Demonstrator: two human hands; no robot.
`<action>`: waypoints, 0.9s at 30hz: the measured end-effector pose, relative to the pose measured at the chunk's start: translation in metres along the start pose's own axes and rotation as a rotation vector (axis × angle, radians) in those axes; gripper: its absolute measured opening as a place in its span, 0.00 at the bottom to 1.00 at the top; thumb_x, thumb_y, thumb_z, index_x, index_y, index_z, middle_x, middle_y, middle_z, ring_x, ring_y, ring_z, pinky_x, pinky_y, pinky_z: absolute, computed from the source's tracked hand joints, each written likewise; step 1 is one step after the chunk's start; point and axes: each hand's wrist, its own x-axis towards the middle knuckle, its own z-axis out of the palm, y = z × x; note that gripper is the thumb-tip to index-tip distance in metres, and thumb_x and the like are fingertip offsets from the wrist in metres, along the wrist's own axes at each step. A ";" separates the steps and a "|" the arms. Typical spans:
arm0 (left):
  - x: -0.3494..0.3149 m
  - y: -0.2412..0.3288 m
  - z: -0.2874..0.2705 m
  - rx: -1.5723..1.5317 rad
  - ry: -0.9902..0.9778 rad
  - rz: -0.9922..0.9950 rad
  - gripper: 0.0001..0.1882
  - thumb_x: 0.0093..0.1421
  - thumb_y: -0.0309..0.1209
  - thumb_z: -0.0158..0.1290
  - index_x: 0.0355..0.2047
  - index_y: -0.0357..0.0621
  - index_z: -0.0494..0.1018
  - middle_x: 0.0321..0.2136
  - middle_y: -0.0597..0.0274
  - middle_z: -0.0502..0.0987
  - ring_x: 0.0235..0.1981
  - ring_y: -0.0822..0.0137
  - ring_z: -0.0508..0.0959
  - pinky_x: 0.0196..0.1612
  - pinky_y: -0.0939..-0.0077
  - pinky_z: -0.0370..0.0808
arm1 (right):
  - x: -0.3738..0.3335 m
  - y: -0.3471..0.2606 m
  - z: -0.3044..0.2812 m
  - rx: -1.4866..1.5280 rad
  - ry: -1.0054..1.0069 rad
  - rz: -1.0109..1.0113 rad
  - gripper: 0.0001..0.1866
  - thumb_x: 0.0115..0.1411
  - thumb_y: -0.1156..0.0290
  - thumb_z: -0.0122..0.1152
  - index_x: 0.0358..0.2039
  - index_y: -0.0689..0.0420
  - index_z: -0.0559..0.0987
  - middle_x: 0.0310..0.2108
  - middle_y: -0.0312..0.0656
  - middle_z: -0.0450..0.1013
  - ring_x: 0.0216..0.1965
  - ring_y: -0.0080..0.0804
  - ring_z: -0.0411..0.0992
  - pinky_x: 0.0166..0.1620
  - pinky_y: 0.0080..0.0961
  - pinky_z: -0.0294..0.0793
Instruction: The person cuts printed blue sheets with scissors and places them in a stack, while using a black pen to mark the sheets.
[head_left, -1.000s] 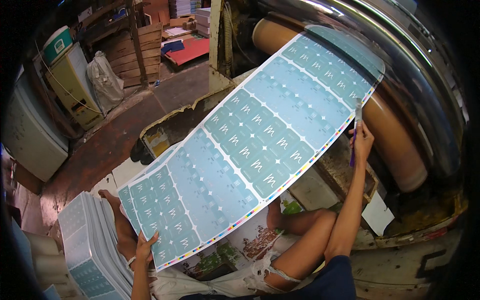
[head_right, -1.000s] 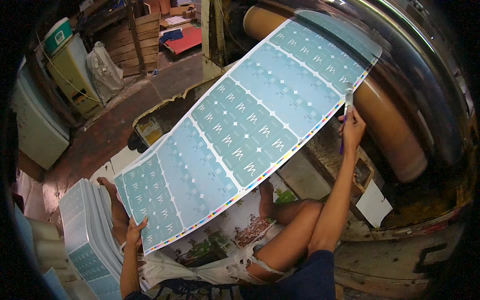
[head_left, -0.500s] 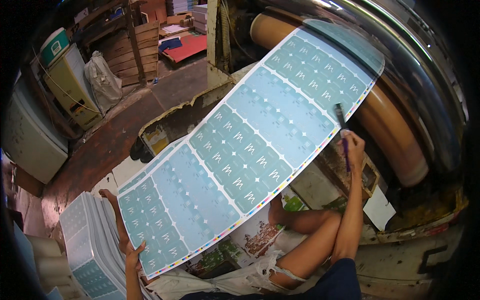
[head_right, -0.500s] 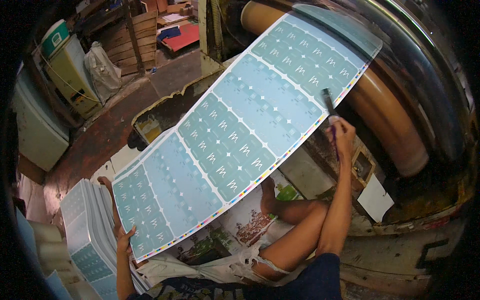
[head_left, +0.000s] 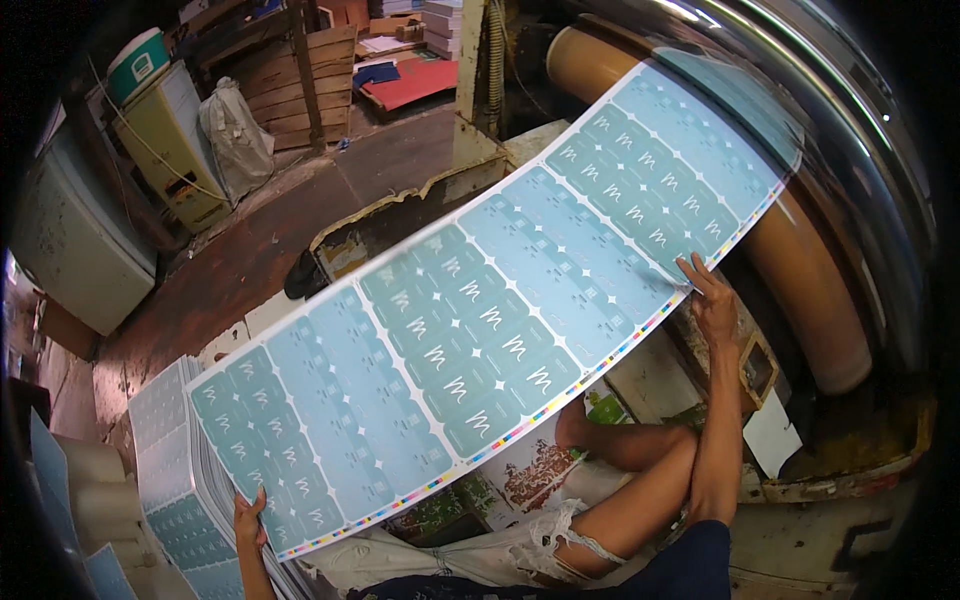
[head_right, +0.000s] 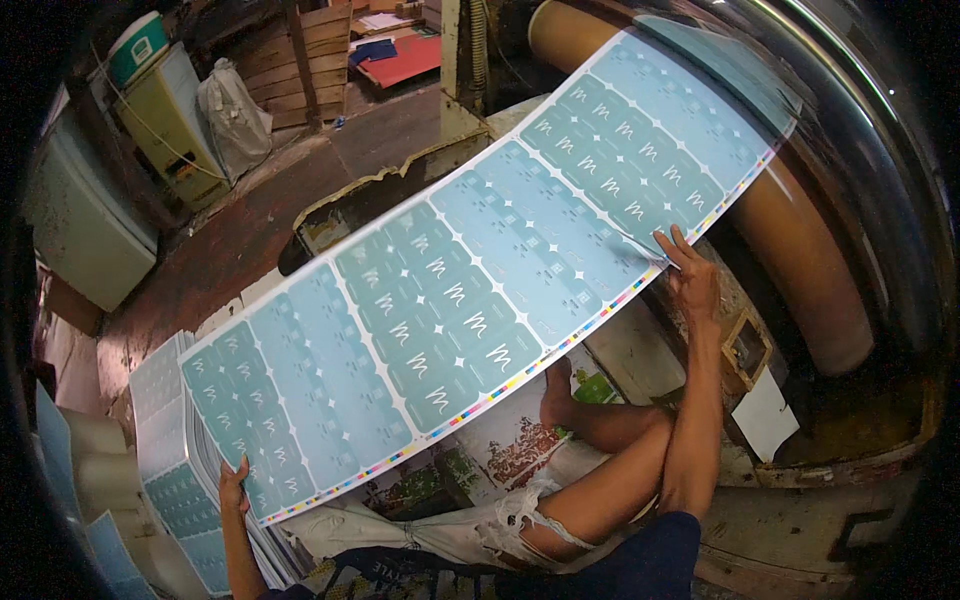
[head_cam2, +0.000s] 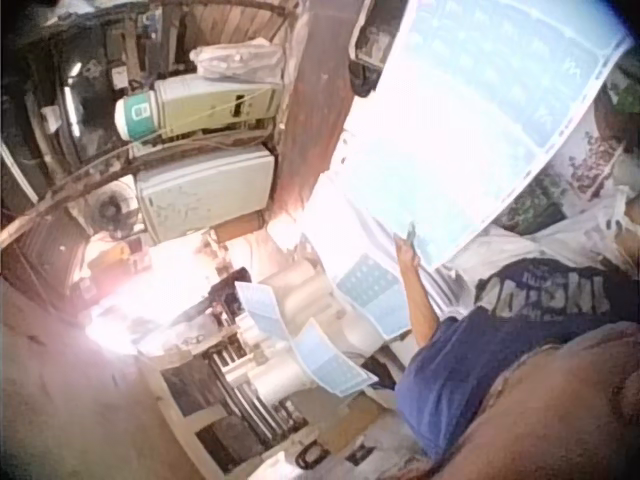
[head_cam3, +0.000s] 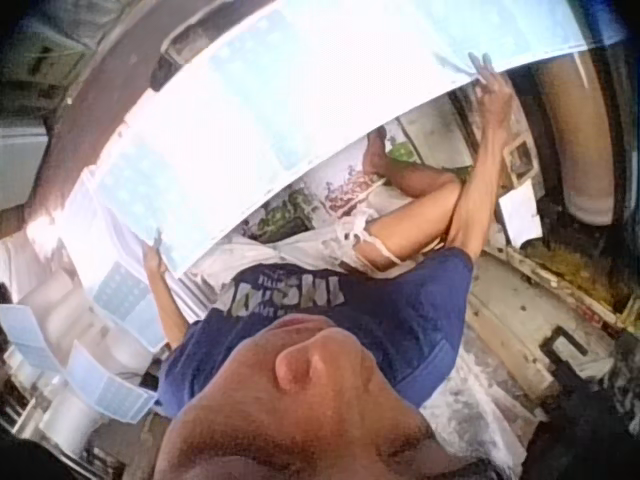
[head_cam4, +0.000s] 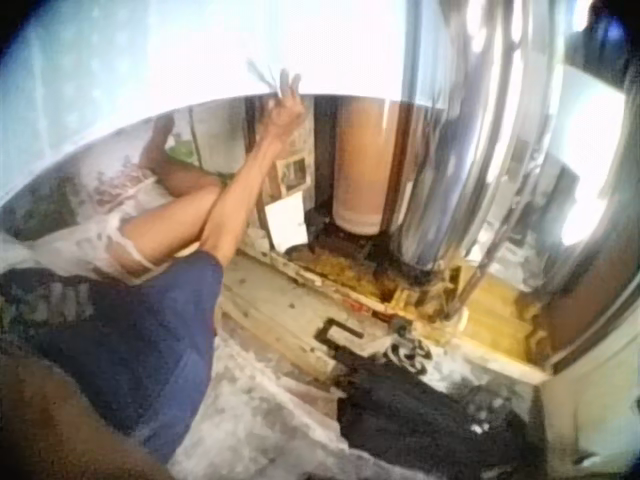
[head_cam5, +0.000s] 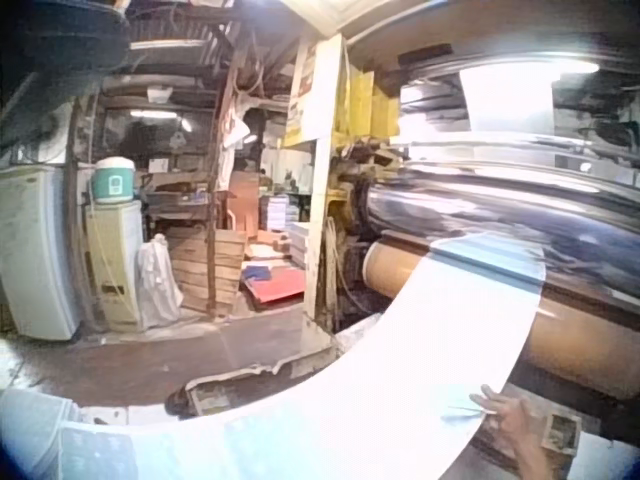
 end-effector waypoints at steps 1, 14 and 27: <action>0.009 -0.013 -0.005 0.013 0.012 0.039 0.20 0.59 0.24 0.58 0.50 0.39 0.66 0.43 0.55 0.77 0.38 0.66 0.79 0.40 0.70 0.79 | 0.013 0.003 -0.006 -0.008 0.004 -0.022 0.40 0.41 0.90 0.49 0.55 0.41 0.77 0.57 0.44 0.70 0.39 0.41 0.80 0.38 0.29 0.78; -0.041 0.173 0.174 0.260 0.241 -0.052 0.22 0.59 0.22 0.58 0.53 0.36 0.67 0.43 0.56 0.77 0.39 0.66 0.78 0.42 0.72 0.78 | 0.196 0.202 -0.128 0.191 -0.207 -0.011 0.21 0.49 0.85 0.53 0.43 0.59 0.82 0.33 0.54 0.78 0.33 0.37 0.81 0.37 0.23 0.73; 0.002 0.171 0.261 0.333 0.041 0.005 0.28 0.57 0.27 0.62 0.56 0.33 0.66 0.44 0.56 0.77 0.41 0.64 0.77 0.47 0.68 0.75 | 0.246 0.063 -0.254 0.297 -0.336 0.029 0.19 0.54 0.57 0.67 0.32 0.64 0.83 0.16 0.55 0.70 0.17 0.32 0.64 0.25 0.35 0.65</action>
